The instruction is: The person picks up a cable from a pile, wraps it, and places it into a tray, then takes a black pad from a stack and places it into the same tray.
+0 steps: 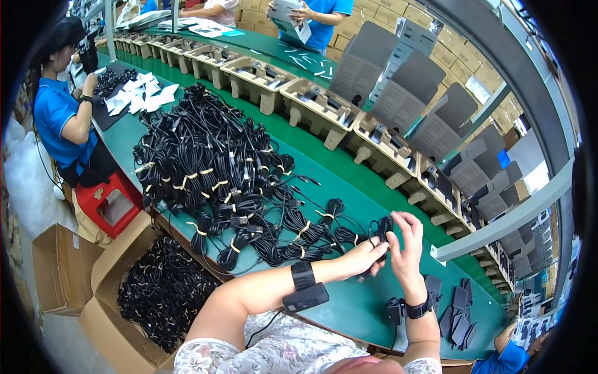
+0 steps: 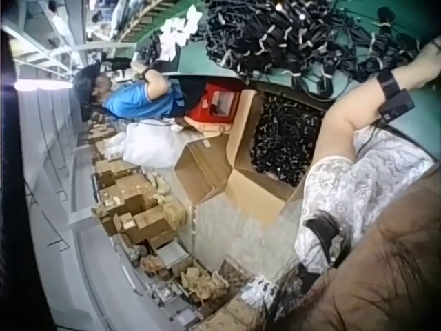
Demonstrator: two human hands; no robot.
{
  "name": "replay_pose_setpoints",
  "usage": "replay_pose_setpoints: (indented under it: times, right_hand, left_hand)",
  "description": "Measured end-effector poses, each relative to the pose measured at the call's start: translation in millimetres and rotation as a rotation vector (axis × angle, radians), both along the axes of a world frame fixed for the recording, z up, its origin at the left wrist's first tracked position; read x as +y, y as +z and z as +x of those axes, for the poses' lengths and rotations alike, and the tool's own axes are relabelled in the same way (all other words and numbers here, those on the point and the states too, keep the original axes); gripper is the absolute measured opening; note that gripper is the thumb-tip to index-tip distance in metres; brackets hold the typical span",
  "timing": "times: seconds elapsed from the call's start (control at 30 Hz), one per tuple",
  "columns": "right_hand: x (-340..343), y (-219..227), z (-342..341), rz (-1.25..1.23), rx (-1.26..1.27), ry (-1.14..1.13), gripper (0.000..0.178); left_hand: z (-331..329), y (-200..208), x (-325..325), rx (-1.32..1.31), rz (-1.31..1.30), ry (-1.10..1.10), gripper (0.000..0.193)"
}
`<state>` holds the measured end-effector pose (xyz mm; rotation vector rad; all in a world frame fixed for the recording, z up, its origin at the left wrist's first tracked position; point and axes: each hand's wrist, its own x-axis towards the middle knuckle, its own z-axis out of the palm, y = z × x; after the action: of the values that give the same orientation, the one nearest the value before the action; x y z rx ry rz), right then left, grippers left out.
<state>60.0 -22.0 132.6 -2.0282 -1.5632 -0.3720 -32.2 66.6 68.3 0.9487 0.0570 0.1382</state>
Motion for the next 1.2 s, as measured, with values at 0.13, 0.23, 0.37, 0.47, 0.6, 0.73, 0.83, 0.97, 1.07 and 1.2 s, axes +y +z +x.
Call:
replay_pose_setpoints:
  times: [0.13, 0.23, 0.37, 0.47, 0.6, 0.73, 0.83, 0.97, 1.07, 1.2]
  right_hand:
    - [16.0, 27.0, -10.7, -0.091, -0.291, 0.203, 0.040]
    - [8.1, 43.2, 3.8, -0.452, -0.252, 0.291, 0.045]
    - [7.8, 69.9, -17.2, -0.392, -0.239, 0.253, 0.042]
    - [10.3, 63.2, -33.0, -0.414, -0.182, 0.328, 0.040]
    - [6.9, 56.9, -40.5, -0.535, -0.135, 0.190, 0.037]
    - [0.2, 39.5, -26.4, -0.569, -0.122, -0.052, 0.033]
    - [1.1, 19.9, -4.7, -0.549, -0.040, -0.173, 0.030]
    - [13.5, 14.8, 6.6, -0.425, 0.211, -0.124, 0.027]
    - [27.9, 20.3, 0.3, -0.210, 0.432, 0.122, 0.026]
    - [30.7, 34.4, 17.5, -0.438, 0.077, 0.132, 0.025]
  left_hand:
    - [0.5, 1.6, 22.9, 0.097, 0.229, -0.025, 0.032]
    - [-2.4, 13.4, 37.2, 0.085, 0.269, -0.331, 0.030]
    - [-11.2, 28.2, 47.1, 0.123, 0.219, -0.527, 0.026]
    - [-7.1, 16.4, 40.8, 0.072, 0.227, -0.495, 0.026]
    - [-6.2, 9.4, 46.0, 0.050, 0.132, -0.399, 0.026]
    - [-8.2, 24.5, 45.6, 0.107, 0.008, -0.260, 0.024]
    - [-6.9, 23.1, 47.4, 0.124, -0.049, -0.172, 0.020]
    - [3.1, 11.5, 61.6, 0.064, -0.146, -0.029, 0.017]
    - [7.0, -3.1, 75.0, 0.027, -0.268, 0.071, 0.017]
    - [21.7, -2.8, 71.0, 0.112, -0.116, 0.118, 0.019]
